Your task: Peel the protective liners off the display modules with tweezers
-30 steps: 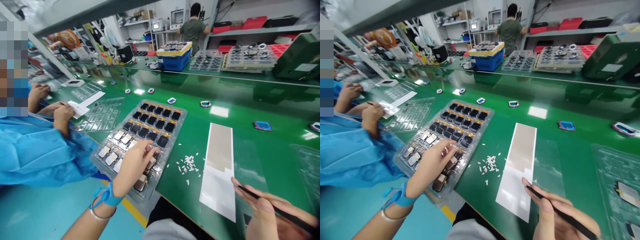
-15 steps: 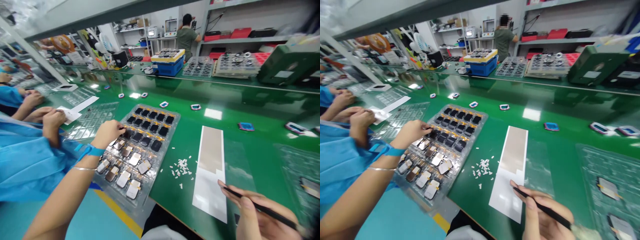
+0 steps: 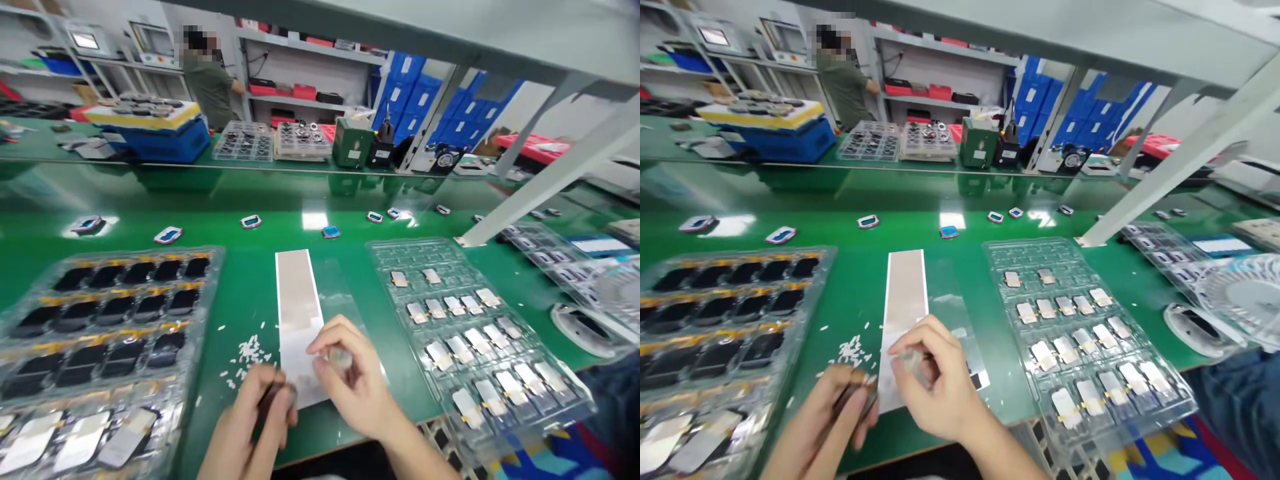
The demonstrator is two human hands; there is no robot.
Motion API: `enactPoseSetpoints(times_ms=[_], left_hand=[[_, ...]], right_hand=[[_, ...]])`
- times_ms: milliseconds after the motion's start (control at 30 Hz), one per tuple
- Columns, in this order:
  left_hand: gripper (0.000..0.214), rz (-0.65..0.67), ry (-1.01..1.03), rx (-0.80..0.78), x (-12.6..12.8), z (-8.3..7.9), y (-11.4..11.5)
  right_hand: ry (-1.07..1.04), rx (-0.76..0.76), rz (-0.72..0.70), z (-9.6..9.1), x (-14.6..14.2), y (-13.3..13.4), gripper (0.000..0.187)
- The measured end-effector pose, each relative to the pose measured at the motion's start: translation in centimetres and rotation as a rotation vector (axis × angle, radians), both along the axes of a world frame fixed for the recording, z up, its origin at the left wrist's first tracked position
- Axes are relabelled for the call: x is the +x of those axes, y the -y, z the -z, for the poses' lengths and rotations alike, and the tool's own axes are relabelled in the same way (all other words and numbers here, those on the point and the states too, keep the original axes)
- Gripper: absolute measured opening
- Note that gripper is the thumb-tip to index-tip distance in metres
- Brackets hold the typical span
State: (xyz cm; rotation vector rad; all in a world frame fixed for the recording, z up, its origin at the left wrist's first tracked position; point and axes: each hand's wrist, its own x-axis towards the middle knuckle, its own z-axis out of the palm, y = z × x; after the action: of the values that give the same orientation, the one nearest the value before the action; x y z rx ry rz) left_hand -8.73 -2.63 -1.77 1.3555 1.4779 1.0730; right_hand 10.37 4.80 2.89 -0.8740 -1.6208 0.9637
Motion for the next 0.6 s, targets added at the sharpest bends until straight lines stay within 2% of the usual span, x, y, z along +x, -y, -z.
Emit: enactPoseSetpoints(times_ms=[67, 100, 167, 267, 467, 600], left_hand=[[0.019, 0.087, 0.112, -0.032, 2.6, -1.2, -2.1], [0.021, 0.071, 0.16, -0.014, 3.4, -1.8, -2.9], [0.02, 0.046, 0.217, 0.016, 4.1, -2.5, -4.0], [0.018, 0.031, 0.234, 0.025, 3.9, -2.5, -4.2], [0.016, 0.001, 0.13, 0.024, 3.5, -2.3, -3.8], [0.015, -0.037, 0.053, 0.036, 3.6, -2.6, -3.9]], right_hand=[[0.14, 0.157, 0.006, -0.4, 0.2, 0.0, 0.008], [0.203, 0.223, 0.014, -0.4, 0.3, -0.1, 0.008], [0.322, 0.321, 0.035, 0.0, 0.3, -0.4, 0.009], [0.421, 0.435, 0.049, 0.7, 0.3, -0.7, 0.012], [0.583, 0.499, 0.042, 1.1, 0.2, -0.8, 0.022], [0.715, 0.526, -0.027, 1.1, 0.3, -0.8, 0.026]])
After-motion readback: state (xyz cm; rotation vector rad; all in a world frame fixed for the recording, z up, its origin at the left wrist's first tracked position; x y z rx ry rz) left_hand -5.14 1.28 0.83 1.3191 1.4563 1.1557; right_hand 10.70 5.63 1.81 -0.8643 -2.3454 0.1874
